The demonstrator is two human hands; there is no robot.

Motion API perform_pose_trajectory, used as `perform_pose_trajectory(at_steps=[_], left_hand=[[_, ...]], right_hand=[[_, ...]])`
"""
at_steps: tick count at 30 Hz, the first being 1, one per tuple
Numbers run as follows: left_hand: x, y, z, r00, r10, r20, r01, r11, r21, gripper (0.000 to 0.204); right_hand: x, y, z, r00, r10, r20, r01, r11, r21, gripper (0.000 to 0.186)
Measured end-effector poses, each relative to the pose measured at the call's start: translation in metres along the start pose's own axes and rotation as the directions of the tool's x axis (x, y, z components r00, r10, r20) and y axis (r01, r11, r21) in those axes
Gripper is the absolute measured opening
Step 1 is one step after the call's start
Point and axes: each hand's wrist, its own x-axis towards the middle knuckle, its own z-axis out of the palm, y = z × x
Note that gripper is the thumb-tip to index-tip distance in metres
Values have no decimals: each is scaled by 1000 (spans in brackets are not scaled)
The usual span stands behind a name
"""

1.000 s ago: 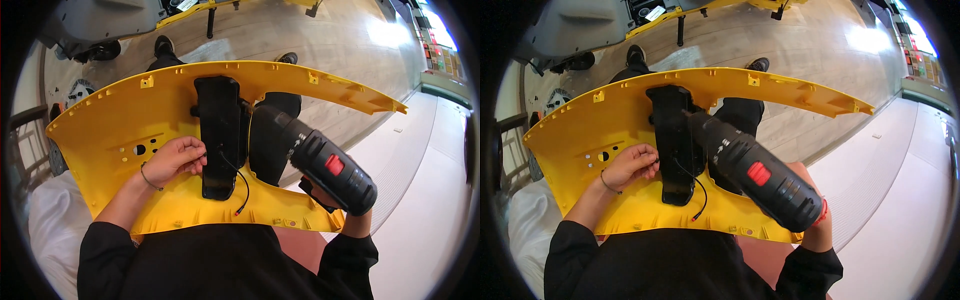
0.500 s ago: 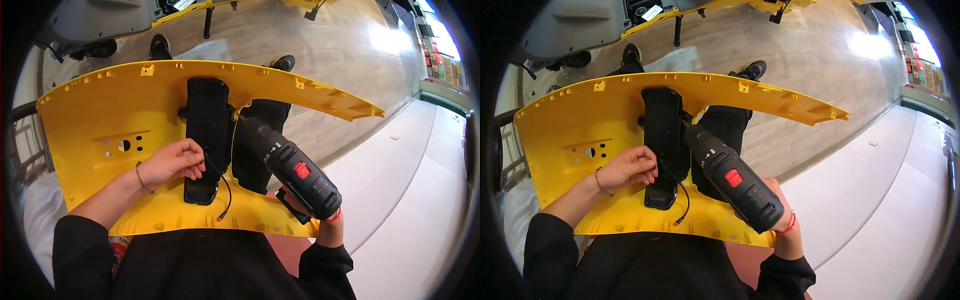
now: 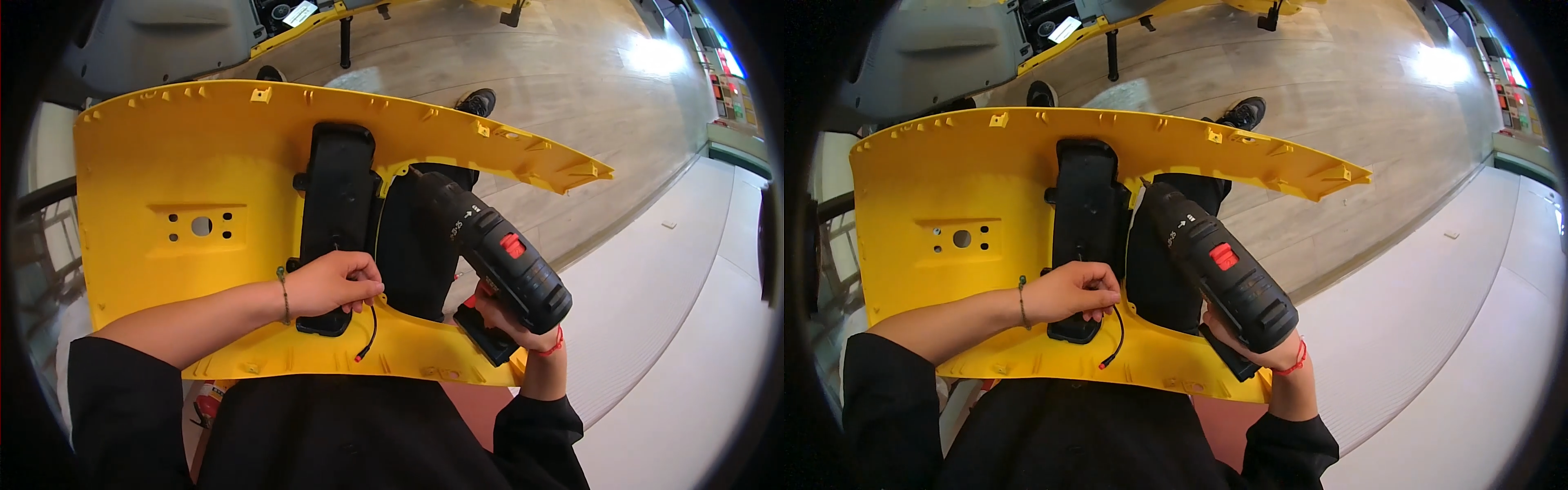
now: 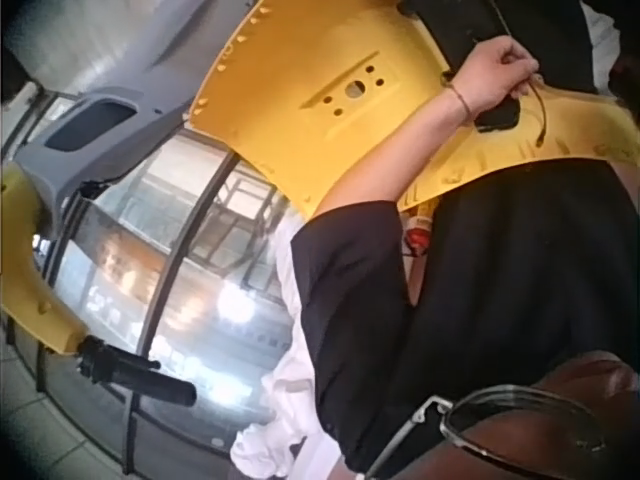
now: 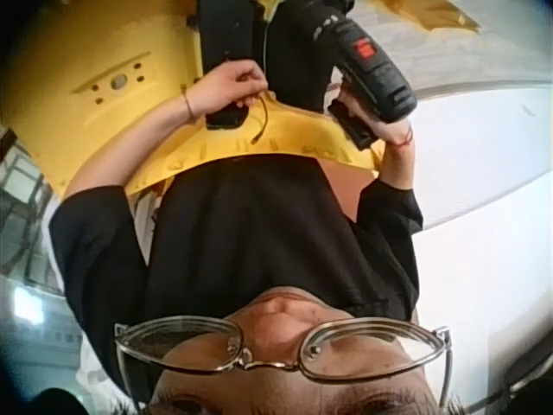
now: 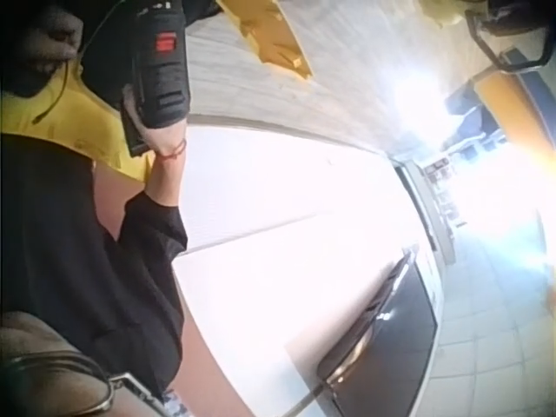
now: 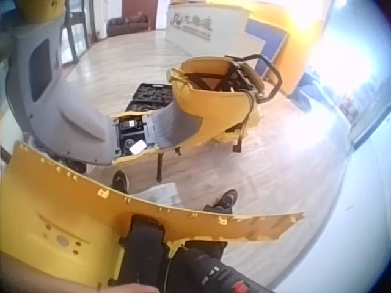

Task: Using a power drill to secure components to a yellow motorcycle fairing panel.

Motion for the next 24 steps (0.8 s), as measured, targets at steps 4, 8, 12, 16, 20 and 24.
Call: perform_pose_trajectory(at_steps=[4,8,12,16,20,24], left_hand=[[4,9,1,1000,19,-17,-20,1000,-10,15],[16,39,12,998,-4,-60,1,999,-41,15],[34,44,32,978,41,-203,-72,986,-149,14],[65,27,45,949,46,-313,-219,809,-545,16],[86,16,51,920,55,-388,-348,570,-745,13],[91,15,33,916,168,-365,-399,489,-776,10]], right_hand=[[0,0,0,1000,14,-1,-14,998,67,30],[-4,-1,1,997,64,-31,-60,992,114,28],[2,-8,7,990,140,-14,-137,981,141,28],[5,-8,9,988,154,19,-155,973,170,27],[7,-14,6,986,166,35,-169,973,160,26],[10,-19,7,977,211,15,-211,967,142,24]])
